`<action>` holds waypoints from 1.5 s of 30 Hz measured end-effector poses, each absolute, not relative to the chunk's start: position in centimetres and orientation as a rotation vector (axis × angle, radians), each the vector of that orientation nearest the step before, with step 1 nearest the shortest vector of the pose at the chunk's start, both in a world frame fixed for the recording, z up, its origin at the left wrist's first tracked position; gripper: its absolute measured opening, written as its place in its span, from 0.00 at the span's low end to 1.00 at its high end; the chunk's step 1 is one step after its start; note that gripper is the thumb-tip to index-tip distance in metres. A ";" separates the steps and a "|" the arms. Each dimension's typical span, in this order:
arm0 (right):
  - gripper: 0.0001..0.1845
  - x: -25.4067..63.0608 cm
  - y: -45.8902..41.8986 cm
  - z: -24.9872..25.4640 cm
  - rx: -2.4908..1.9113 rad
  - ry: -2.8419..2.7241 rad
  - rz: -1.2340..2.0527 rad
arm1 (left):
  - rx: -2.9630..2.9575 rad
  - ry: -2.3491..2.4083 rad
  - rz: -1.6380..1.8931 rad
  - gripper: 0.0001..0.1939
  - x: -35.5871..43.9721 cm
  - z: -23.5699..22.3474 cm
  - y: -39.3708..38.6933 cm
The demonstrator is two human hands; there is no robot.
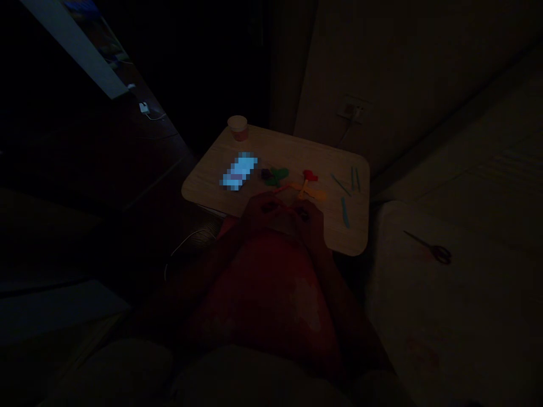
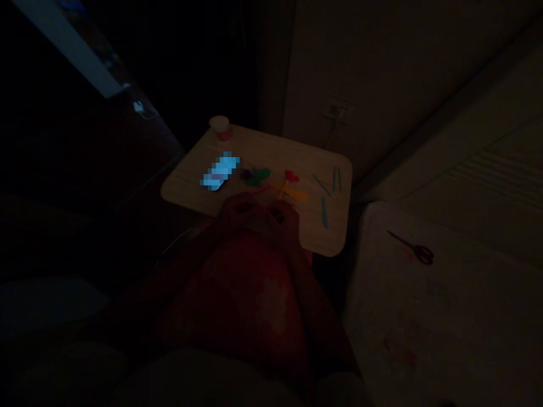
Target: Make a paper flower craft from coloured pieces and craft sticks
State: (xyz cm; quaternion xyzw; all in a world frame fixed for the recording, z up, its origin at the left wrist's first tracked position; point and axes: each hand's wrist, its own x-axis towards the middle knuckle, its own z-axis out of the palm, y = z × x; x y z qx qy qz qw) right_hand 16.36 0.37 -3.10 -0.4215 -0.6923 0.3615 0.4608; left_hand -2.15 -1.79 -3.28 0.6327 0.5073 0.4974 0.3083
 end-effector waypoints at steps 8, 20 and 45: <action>0.10 16.4 0.6 -3.6 -0.966 -1.744 0.878 | 1.634 1.303 1.326 0.11 -2.0 -3.0 -1.9; 0.15 16.5 0.8 -3.9 -1.027 -1.790 0.870 | 1.721 1.332 1.300 0.13 -1.8 -3.0 -2.1; 0.12 16.7 0.5 -3.5 -0.970 -1.623 1.026 | 1.670 1.326 1.343 0.12 -1.9 -3.1 -1.9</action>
